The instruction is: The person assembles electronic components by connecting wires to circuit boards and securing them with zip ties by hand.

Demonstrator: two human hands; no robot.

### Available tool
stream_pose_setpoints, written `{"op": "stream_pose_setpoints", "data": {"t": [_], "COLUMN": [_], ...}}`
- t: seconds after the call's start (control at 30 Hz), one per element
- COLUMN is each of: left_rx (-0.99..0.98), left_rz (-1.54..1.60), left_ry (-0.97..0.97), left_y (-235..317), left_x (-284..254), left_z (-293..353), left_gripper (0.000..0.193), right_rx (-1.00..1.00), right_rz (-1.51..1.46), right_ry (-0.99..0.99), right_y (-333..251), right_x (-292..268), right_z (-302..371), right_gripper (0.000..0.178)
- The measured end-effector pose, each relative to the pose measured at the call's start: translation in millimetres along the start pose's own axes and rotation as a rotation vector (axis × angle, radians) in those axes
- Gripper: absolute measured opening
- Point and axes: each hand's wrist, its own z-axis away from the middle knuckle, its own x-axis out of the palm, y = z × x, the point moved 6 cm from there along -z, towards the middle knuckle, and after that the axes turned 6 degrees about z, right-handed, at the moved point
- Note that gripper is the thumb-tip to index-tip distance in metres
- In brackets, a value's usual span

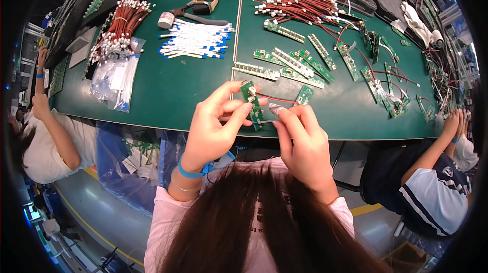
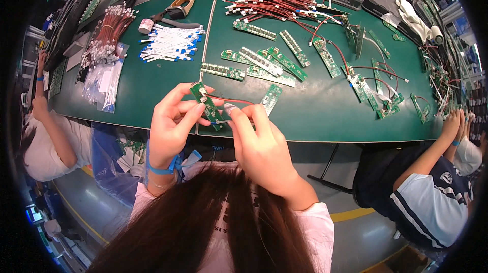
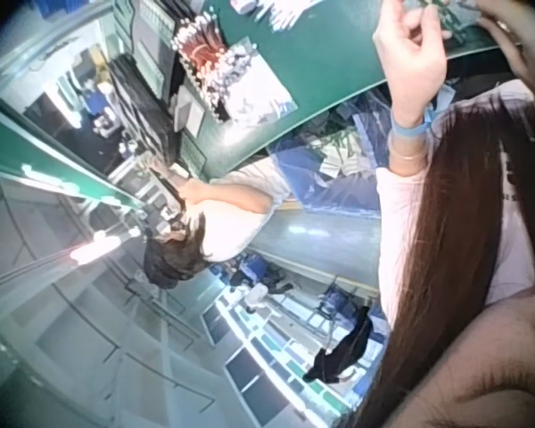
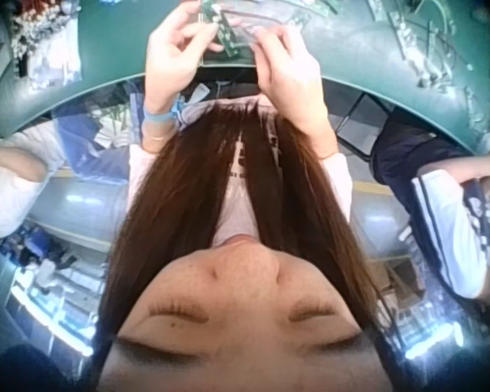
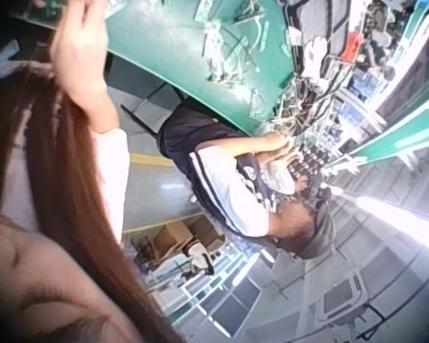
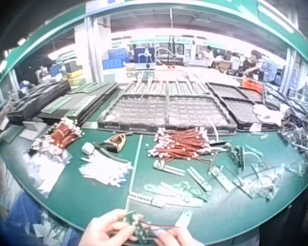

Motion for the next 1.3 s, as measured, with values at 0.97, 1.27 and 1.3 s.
{"op": "stream_pose_setpoints", "data": {"t": [0.97, 1.27, 1.3], "left_rx": [0.249, 0.280, 0.286], "left_rz": [0.320, 0.277, 0.240], "left_ry": [0.136, 0.136, 0.138], "left_y": [4, 8, 10], "left_x": [8, 13, 13], "left_z": [12, 15, 15], "left_gripper": [0.024, 0.023, 0.023], "right_rx": [0.220, 0.239, 0.214], "right_rz": [-0.587, -0.600, -0.621], "right_ry": [0.230, 0.129, 0.176], "right_y": [16, 14, 14], "right_x": [5, 3, 2], "right_z": [-6, -7, -8], "right_gripper": [0.005, 0.007, 0.007]}}
